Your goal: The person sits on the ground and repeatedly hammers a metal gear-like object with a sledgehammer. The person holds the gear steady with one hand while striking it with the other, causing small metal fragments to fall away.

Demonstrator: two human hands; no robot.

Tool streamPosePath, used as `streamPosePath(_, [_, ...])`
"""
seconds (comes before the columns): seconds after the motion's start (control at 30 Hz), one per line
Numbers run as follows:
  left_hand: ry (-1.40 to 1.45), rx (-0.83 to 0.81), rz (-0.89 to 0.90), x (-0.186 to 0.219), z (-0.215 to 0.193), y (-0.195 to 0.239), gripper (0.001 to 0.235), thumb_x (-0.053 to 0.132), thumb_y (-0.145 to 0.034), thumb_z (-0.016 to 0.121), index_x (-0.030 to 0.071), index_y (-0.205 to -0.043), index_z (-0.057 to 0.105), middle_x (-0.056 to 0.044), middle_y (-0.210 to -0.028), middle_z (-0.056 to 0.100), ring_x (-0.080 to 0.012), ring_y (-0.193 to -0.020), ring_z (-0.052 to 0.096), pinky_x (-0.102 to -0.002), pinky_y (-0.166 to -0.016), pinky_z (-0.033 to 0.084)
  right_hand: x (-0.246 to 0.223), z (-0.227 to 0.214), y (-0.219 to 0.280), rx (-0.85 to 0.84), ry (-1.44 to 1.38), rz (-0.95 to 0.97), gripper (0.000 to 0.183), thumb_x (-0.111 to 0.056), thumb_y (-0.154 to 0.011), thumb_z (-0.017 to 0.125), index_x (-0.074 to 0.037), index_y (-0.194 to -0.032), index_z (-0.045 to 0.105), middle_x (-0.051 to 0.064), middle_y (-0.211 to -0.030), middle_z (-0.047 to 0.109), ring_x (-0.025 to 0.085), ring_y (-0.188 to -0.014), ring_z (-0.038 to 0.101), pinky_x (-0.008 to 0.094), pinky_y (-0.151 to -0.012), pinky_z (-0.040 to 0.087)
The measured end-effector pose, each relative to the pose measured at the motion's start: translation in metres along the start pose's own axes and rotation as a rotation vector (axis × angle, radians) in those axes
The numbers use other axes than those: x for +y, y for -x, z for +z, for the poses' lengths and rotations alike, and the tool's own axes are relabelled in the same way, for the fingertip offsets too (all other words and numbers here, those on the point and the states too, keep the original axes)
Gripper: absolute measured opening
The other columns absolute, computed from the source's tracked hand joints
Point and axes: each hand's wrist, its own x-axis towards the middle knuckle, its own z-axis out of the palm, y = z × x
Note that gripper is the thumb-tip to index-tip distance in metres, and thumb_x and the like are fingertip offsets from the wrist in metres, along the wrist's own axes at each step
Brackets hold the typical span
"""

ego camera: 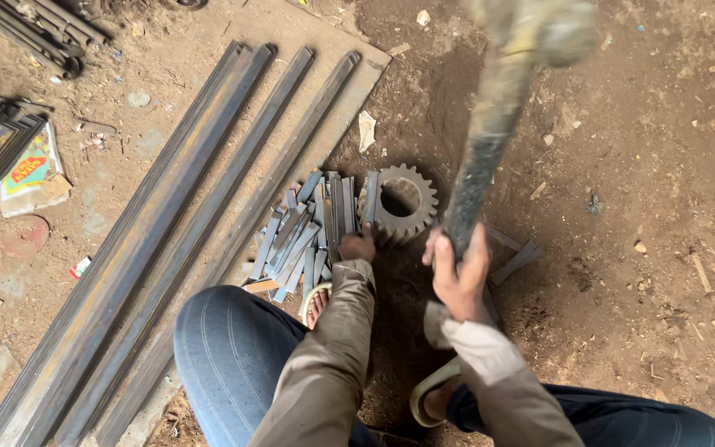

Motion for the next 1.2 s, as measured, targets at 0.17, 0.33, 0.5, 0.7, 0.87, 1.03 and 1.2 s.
streamPosePath(0.17, [0.028, -0.021, 0.023, -0.009, -0.006, 0.013, 0.069, 0.071, -0.088, 0.062, 0.004, -0.077, 0.077, -0.022, -0.078, 0.073, -0.0443, -0.075, 0.072, -0.054, -0.072, 0.058, 0.038, 0.014, 0.011, 0.035, 0.253, 0.111, 0.027, -0.018, -0.102, 0.063, 0.0, -0.117, 0.05, 0.002, -0.071, 0.06, 0.013, -0.053, 0.059, 0.03, -0.049, 0.049])
streamPosePath(0.33, [-0.129, -0.027, -0.03, -0.006, -0.012, 0.012, 0.074, 0.074, -0.092, 0.059, 0.003, -0.086, 0.078, -0.024, -0.089, 0.074, -0.0452, -0.086, 0.073, -0.055, -0.081, 0.058, 0.064, -0.001, 0.049, -0.146, 0.524, 0.69, 0.034, -0.033, -0.097, 0.074, -0.001, -0.098, 0.061, 0.002, -0.058, 0.058, 0.013, -0.049, 0.06, 0.032, -0.049, 0.047])
streamPosePath(0.5, [0.085, -0.099, 0.041, -0.023, -0.026, 0.007, 0.067, 0.068, -0.088, 0.069, 0.002, -0.089, 0.079, -0.027, -0.089, 0.075, -0.0458, -0.084, 0.071, -0.055, -0.08, 0.056, 0.048, -0.031, 0.084, 0.027, 0.264, 0.712, 0.029, -0.031, -0.095, 0.071, -0.005, -0.105, 0.062, 0.003, -0.06, 0.054, 0.015, -0.048, 0.054, 0.036, -0.045, 0.043])
streamPosePath(0.7, [0.925, -0.472, 0.021, -0.006, -0.021, -0.009, 0.024, 0.022, -0.095, 0.071, -0.002, -0.096, 0.077, -0.013, -0.084, 0.08, -0.0225, -0.073, 0.074, -0.039, -0.067, 0.059, 0.048, -0.047, 0.12, -0.107, 0.488, 0.853, 0.031, -0.029, -0.094, 0.071, -0.004, -0.102, 0.056, 0.007, -0.062, 0.062, 0.016, -0.051, 0.064, 0.035, -0.049, 0.048])
streamPosePath(0.87, [1.073, -0.451, 0.268, 0.052, -0.046, -0.016, 0.026, 0.022, -0.106, 0.065, 0.0, -0.118, 0.075, -0.012, -0.098, 0.074, -0.0193, -0.088, 0.065, -0.032, -0.079, 0.053, 0.059, -0.05, 0.117, -0.062, 0.346, 0.917, 0.032, -0.028, -0.096, 0.07, -0.001, -0.1, 0.055, 0.005, -0.063, 0.054, 0.018, -0.049, 0.058, 0.038, -0.048, 0.047])
streamPosePath(1.03, [1.266, -0.823, 0.024, 0.103, -0.116, -0.021, 0.042, 0.035, -0.107, 0.052, 0.001, -0.127, 0.066, -0.01, -0.102, 0.072, -0.0155, -0.079, 0.061, -0.029, -0.067, 0.047, 0.053, -0.047, 0.114, -0.132, 0.433, 1.014, 0.026, -0.028, -0.095, 0.07, -0.006, -0.102, 0.059, 0.004, -0.059, 0.052, 0.019, -0.046, 0.053, 0.038, -0.047, 0.045])
streamPosePath(1.2, [1.268, -1.172, -0.013, 0.087, -0.117, -0.014, 0.036, 0.033, -0.11, 0.058, -0.001, -0.119, 0.067, -0.007, -0.084, 0.067, -0.01, -0.051, 0.05, -0.025, -0.04, 0.035, 0.052, -0.042, 0.11, -0.087, 0.331, 1.049, 0.027, -0.025, -0.095, 0.07, -0.001, -0.101, 0.059, 0.004, -0.061, 0.052, 0.018, -0.046, 0.053, 0.037, -0.046, 0.046])
